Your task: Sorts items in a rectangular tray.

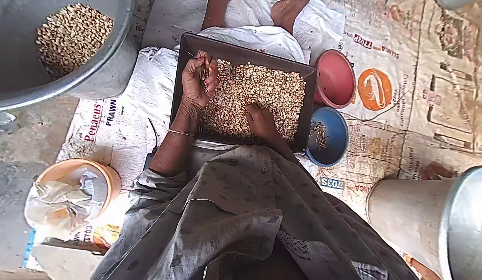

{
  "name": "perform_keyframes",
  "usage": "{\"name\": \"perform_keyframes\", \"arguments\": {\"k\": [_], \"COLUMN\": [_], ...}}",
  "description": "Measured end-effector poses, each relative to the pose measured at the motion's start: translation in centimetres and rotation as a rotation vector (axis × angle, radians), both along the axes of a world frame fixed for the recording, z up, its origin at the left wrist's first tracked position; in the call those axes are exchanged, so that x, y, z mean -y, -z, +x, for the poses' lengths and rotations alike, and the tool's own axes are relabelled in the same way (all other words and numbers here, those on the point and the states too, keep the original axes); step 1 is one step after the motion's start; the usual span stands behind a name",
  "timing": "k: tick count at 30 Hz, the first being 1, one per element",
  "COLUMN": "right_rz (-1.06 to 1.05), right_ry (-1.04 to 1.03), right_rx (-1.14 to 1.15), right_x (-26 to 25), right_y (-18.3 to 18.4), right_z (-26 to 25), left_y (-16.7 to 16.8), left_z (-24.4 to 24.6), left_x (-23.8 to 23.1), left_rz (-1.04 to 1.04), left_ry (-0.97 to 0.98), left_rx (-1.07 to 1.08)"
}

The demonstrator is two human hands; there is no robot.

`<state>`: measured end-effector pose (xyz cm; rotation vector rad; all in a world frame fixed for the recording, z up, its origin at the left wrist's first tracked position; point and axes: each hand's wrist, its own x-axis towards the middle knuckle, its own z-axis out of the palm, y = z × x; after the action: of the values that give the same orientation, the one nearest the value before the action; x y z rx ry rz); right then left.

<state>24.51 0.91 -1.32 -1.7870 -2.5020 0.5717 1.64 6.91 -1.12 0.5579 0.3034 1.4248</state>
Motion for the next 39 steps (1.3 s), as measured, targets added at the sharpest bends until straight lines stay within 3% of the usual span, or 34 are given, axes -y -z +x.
{"name": "perform_keyframes", "arguments": {"k": [4,8,11,15,18,22,25,27,30,35,39], "right_rz": [0.01,0.008,-0.076,-0.539,-0.659,-0.477,-0.265,-0.154,-0.062,-0.029,0.036], "right_ry": [0.06,0.094,0.114,0.164,0.121,0.514,0.593,0.464,0.177,-0.112,-0.28], "right_rx": [-0.064,-0.27,-0.749,-1.645,-1.878,-1.825,-1.744,-1.635,-1.459,-1.294,-1.03], "right_x": [0.1,-0.1,-0.4,-0.7,-1.2,-1.4,-1.2,-0.7,0.9,0.6,1.2], "right_y": [-0.2,0.4,0.9,-0.5,-1.4,-4.9,-6.4,-5.7,-4.1,-3.4,-3.8], "right_z": [0.1,0.9,1.8,3.7,4.7,1.8,-1.4,-2.9,-3.3,-3.0,-2.1], "left_y": [-0.5,-0.4,-0.3,-0.3,-1.4,-3.3,-3.2,-3.0,-2.5,-1.3,-4.3], "left_z": [0.5,0.7,0.6,0.1,0.6,3.2,6.3,7.6,8.0,7.6,7.5], "left_x": [0.2,0.1,0.0,-0.1,0.2,2.4,4.7,5.8,6.3,6.9,8.9], "left_rz": [-0.172,-0.301,-0.315,-0.372,-0.479,-0.571,-0.552,-0.593,-0.698,-0.616,-0.601], "left_ry": [-0.012,-0.055,-0.102,-0.094,0.009,0.264,0.481,0.511,0.404,0.309,0.184], "left_rx": [-0.193,-0.266,-0.234,-0.186,-0.207,-0.408,-0.544,-0.533,-0.398,-0.316,-0.221]}}
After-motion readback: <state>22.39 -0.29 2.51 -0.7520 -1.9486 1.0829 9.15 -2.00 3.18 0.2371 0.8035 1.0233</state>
